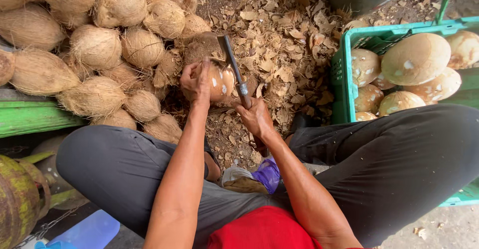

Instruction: The person sits on the ground and uses a machete to chop and trim the fibrous husk off coconuts, rotating each coconut to cut around it, then places the trimmed coconut into a green plastic crate beside them.

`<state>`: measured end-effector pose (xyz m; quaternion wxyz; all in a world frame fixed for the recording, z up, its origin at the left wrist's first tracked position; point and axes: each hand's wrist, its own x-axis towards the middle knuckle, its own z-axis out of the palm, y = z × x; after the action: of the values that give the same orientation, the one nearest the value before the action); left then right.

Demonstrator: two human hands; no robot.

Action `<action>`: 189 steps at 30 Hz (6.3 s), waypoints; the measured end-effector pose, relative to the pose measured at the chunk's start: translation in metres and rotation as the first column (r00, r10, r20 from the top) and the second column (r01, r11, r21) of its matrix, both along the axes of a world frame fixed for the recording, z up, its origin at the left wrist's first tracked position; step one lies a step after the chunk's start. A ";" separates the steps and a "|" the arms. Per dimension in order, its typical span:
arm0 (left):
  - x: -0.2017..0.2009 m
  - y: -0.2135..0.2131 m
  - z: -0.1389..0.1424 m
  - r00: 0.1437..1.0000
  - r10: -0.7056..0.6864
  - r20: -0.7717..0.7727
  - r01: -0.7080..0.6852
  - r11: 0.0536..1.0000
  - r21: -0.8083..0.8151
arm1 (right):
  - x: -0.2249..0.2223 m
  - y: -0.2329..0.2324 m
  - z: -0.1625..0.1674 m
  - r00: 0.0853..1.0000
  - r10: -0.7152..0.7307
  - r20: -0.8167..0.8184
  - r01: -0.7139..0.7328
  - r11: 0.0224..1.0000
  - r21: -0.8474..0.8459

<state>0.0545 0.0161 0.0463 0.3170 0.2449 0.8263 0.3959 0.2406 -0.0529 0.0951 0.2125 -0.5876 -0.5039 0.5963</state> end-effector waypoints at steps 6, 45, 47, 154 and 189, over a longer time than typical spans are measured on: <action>0.016 0.003 -0.001 0.999 0.028 0.029 -0.032 0.990 0.138 | 0.022 0.008 0.006 0.976 -0.172 -0.134 0.173 0.985 0.002; 0.001 0.008 0.021 0.998 0.069 0.003 -0.068 0.992 -0.108 | 0.000 -0.007 -0.032 0.949 -0.192 -0.251 0.216 0.974 0.070; -0.001 0.008 0.017 0.999 0.027 -0.036 -0.029 0.998 -0.061 | -0.002 -0.010 -0.045 0.907 -0.225 -0.357 0.287 0.949 0.131; -0.004 0.018 0.006 0.992 -0.078 -0.100 0.065 0.990 -0.127 | -0.006 0.003 0.001 0.999 0.029 0.036 -0.032 0.994 0.105; -0.004 0.021 0.016 0.991 -0.088 -0.100 0.063 0.972 -0.228 | 0.002 0.003 -0.011 0.998 -0.062 0.010 0.063 0.998 -0.011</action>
<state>0.0500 0.0367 0.0620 0.3115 0.2602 0.8720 0.2738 0.2424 -0.0499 0.0842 0.2253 -0.6072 -0.4829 0.5893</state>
